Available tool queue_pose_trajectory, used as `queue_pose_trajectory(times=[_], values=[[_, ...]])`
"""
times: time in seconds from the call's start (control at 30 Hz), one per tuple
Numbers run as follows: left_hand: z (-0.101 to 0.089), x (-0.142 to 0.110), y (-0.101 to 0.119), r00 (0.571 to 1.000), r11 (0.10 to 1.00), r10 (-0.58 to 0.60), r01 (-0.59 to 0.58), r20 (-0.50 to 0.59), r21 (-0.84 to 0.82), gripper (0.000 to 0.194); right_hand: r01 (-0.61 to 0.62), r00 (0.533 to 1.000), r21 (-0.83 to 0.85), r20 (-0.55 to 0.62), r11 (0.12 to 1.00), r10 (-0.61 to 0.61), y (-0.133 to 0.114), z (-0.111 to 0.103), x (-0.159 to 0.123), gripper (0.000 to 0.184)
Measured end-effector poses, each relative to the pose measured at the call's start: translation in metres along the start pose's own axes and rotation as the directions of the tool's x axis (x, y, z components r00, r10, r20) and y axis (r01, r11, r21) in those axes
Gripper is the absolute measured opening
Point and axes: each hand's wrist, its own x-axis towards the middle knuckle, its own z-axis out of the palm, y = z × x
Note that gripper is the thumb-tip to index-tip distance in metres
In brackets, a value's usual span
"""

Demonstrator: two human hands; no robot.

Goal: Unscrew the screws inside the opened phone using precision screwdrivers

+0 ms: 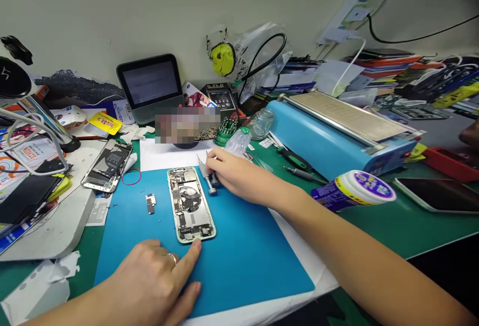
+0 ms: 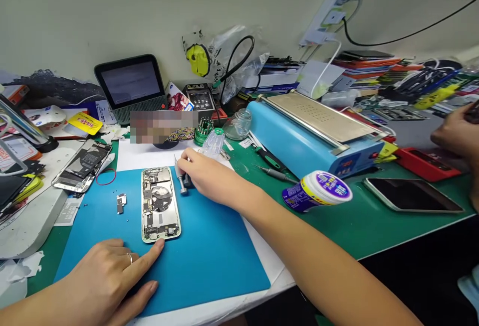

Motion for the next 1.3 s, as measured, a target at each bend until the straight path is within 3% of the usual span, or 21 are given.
queue_pose_trajectory(times=[0.13,0.33,0.5,0.67,1.0,1.3], values=[[0.0,0.0,0.001,1.0,1.0,-0.001,0.001,-0.025,0.006,0.042,0.019,0.999,0.011,-0.045,1.0,-0.018,0.001,0.002,0.001,0.032],[-0.002,0.002,0.002,0.997,1.0,0.012,-0.011,-0.071,0.015,0.039,-0.041,0.955,0.037,-0.292,0.998,0.05,0.001,0.015,0.021,0.01],[-0.004,0.005,0.001,0.997,1.0,0.017,-0.015,-0.077,0.023,0.04,-0.032,0.97,0.143,-0.236,0.989,0.066,0.002,0.027,0.031,0.028],[-0.004,0.004,0.001,0.999,0.999,0.004,-0.002,-0.052,0.052,0.04,-0.07,0.979,0.144,-0.177,0.987,0.096,0.004,0.029,0.035,0.052],[-0.003,0.003,0.001,0.999,0.999,0.009,-0.008,-0.037,0.033,0.042,-0.07,0.947,0.171,-0.297,0.983,0.119,0.006,0.028,0.031,0.042],[-0.002,0.004,0.001,0.999,1.0,0.005,-0.004,-0.039,0.023,0.042,-0.167,0.918,0.127,-0.341,0.978,0.201,0.006,0.026,0.029,0.062]])
